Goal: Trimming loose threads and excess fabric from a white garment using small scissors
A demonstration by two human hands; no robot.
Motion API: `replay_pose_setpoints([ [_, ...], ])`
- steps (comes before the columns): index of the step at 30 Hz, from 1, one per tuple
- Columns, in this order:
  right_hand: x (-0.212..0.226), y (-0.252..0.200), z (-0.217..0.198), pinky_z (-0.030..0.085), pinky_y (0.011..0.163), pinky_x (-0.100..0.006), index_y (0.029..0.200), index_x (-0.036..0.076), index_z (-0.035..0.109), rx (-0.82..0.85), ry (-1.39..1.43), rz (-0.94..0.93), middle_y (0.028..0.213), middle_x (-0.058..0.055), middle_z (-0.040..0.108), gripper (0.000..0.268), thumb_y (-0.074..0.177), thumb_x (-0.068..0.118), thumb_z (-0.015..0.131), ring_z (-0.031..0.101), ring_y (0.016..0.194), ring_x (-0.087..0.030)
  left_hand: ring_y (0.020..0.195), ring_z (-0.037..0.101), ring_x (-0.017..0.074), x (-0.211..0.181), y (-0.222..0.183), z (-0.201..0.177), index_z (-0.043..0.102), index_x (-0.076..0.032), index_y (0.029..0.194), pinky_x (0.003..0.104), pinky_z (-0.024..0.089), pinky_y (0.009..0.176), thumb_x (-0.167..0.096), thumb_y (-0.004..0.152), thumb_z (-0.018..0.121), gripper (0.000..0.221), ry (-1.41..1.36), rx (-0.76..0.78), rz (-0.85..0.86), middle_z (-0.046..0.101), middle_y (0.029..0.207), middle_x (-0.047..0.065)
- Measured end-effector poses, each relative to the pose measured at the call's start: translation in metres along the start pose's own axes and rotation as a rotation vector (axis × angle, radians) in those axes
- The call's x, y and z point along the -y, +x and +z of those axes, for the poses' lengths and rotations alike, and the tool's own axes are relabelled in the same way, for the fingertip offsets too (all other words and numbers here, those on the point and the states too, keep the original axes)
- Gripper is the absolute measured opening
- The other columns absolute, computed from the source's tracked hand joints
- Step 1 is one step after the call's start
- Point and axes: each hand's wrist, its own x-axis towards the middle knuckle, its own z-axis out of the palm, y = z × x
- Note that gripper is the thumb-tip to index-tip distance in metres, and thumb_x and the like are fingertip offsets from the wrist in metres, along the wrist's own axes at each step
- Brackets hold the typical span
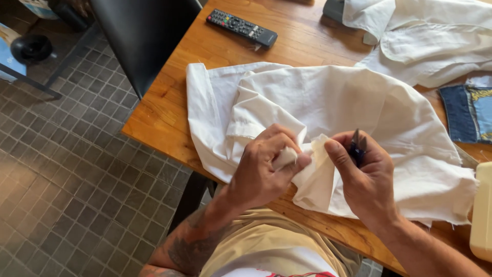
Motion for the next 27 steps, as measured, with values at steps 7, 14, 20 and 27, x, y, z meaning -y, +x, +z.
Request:
replay_pose_setpoints([
  [7,-0.025,-0.002,0.003,0.050,0.081,-0.025,0.112,0.004,0.081,0.086,0.279,0.075,0.096,0.001,0.074,0.018,0.110,0.021,0.082,0.062,0.089,-0.009,0.112,0.076,0.0273,0.017,0.008,-0.017,0.064,-0.007,0.098,0.044,0.066,0.109,-0.017,0.112,0.081,0.024,-0.248,0.219,0.275,0.076,0.142,0.014],
  [14,-0.020,-0.004,0.004,0.050,0.071,-0.027,0.108,0.004,0.078,0.175,0.294,0.168,0.091,-0.002,0.073,0.025,0.116,0.027,0.072,0.063,0.081,-0.011,0.113,0.085,0.0368,0.037,0.009,-0.008,0.059,-0.005,0.098,0.047,0.072,0.098,-0.010,0.111,0.079,0.024,-0.518,0.291,0.262,0.081,0.130,0.024],
  [20,0.005,-0.023,-0.020,0.035,0.067,-0.029,0.145,0.001,0.067,0.146,0.098,0.127,0.084,-0.002,0.046,0.044,0.122,0.032,0.047,0.041,0.073,-0.012,0.120,0.084,0.0318,0.063,0.003,-0.008,0.064,-0.005,0.097,0.039,0.072,0.104,-0.011,0.108,0.084,0.024,-0.538,0.212,0.092,0.082,0.133,0.022],
  [27,-0.006,-0.052,-0.017,0.060,0.079,-0.034,0.129,0.017,0.081,0.216,-0.559,0.061,0.091,0.001,0.087,0.030,0.110,0.035,0.068,0.074,0.077,-0.015,0.131,0.084,0.0396,0.064,0.002,-0.008,0.073,0.003,0.105,0.047,0.070,0.120,-0.006,0.114,0.078,0.014,-0.153,0.133,0.337,0.076,0.146,0.024],
])
